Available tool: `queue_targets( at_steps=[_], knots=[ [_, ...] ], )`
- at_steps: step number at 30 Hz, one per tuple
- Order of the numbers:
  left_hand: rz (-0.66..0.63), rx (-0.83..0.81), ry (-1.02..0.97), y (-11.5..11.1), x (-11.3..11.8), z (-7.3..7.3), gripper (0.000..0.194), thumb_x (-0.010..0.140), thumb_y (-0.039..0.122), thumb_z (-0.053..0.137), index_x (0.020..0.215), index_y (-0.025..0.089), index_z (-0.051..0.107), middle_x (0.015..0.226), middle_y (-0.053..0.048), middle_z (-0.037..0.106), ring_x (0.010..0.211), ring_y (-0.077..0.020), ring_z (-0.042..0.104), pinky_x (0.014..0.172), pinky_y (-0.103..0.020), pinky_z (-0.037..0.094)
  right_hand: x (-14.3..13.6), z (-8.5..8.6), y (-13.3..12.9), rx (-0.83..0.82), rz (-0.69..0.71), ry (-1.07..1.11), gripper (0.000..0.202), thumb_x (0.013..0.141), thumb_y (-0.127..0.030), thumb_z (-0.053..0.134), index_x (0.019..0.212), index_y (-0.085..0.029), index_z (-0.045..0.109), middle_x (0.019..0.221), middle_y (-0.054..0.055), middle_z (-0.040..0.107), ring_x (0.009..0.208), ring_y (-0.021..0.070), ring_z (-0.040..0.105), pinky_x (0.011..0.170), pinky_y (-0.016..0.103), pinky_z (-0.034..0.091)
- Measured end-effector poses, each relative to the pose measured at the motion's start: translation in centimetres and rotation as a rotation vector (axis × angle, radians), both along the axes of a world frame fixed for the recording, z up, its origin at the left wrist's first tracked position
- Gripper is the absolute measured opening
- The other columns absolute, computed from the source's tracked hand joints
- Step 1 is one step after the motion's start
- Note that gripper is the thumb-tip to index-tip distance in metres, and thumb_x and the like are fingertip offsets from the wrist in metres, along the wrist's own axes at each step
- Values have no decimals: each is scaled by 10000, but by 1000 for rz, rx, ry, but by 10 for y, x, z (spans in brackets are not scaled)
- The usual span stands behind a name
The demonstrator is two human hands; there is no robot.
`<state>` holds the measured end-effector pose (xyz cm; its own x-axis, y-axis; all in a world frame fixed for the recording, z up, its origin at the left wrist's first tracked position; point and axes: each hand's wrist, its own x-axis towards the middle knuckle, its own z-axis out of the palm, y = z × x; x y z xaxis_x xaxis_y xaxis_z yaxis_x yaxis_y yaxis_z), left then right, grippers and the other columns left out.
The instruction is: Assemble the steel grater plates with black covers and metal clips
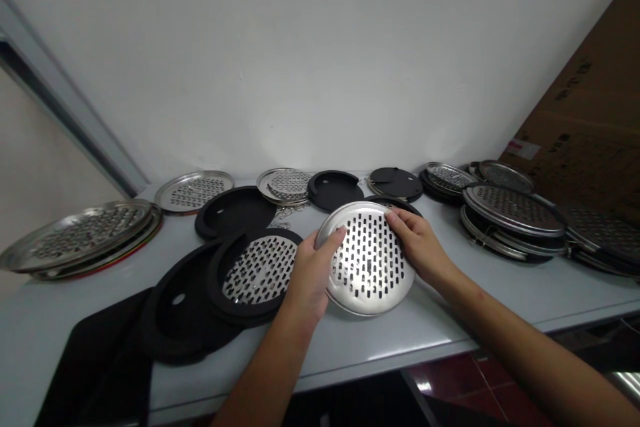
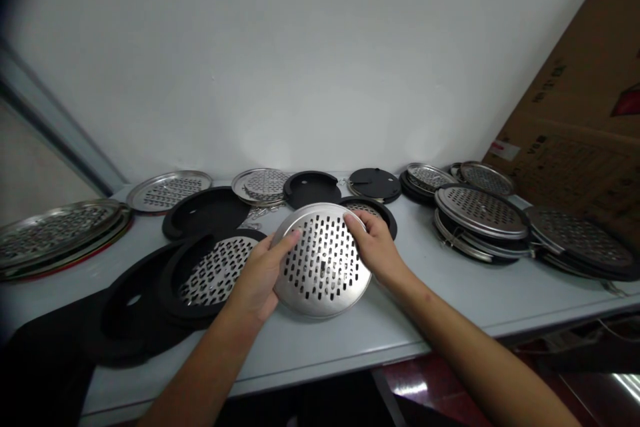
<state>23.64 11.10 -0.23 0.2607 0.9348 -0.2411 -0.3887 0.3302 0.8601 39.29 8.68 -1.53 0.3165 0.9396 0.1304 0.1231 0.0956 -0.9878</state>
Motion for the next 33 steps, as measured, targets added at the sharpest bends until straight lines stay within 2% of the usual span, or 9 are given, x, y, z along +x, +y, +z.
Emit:
queue_targets(
  at_steps=[6,11,15,18,22,26,28,31,33],
  knots=[
    [-60,97,57,0,0,-4,280,568,256,702,809,135,630,775,-63,674,748,-198,619,684,-298,479,1,4,-5,49,-30,94,303,684,-432,590,859,-187,623,822,30,653,771,169,575,648,260,437],
    [208,33,-121,2,5,-2,261,638,230,649,884,161,597,879,-62,667,851,-188,606,755,-301,474,-16,5,-7,-12,97,426,386,600,-362,676,919,-165,583,855,62,665,747,192,608,667,307,469],
    [-11,-55,-99,7,0,2,284,611,135,641,891,122,593,833,-91,671,821,-214,613,729,-329,487,-12,9,-6,-36,163,458,382,596,-294,691,934,-152,584,848,69,672,747,198,621,686,330,480],
    [-185,75,-48,11,-8,7,358,576,135,676,925,127,596,860,-88,668,811,-219,612,718,-327,483,3,13,-7,-77,267,369,382,577,-250,707,927,-140,601,829,67,677,753,197,625,707,334,481],
    [-193,178,14,14,-13,10,330,595,241,691,893,123,614,826,-83,670,779,-205,615,730,-317,468,8,14,-9,-132,366,318,392,553,-220,719,923,-147,614,851,63,679,750,185,630,725,328,481],
    [52,125,-52,13,-5,9,239,643,262,647,840,132,606,768,-67,670,743,-186,616,720,-308,469,-4,10,-7,-91,280,460,337,598,-275,694,898,-147,606,844,68,681,742,188,636,721,328,491],
    [81,137,-31,17,2,11,209,674,265,615,841,140,604,764,-68,669,749,-181,614,714,-301,469,-8,8,-4,-60,204,531,303,617,-273,681,882,-152,600,855,72,680,774,199,633,720,326,499],
    [-66,250,262,41,13,21,249,731,359,540,798,131,615,762,-99,664,734,-195,616,665,-304,474,-1,7,1,-13,24,571,233,650,-248,650,858,-158,598,874,78,678,809,211,627,715,331,513],
    [-55,329,597,70,17,28,326,754,434,475,766,137,609,795,-121,659,750,-221,617,625,-313,471,11,7,5,31,-114,591,186,669,-231,625,838,-159,594,863,76,678,822,217,624,713,343,521]
  ],
)
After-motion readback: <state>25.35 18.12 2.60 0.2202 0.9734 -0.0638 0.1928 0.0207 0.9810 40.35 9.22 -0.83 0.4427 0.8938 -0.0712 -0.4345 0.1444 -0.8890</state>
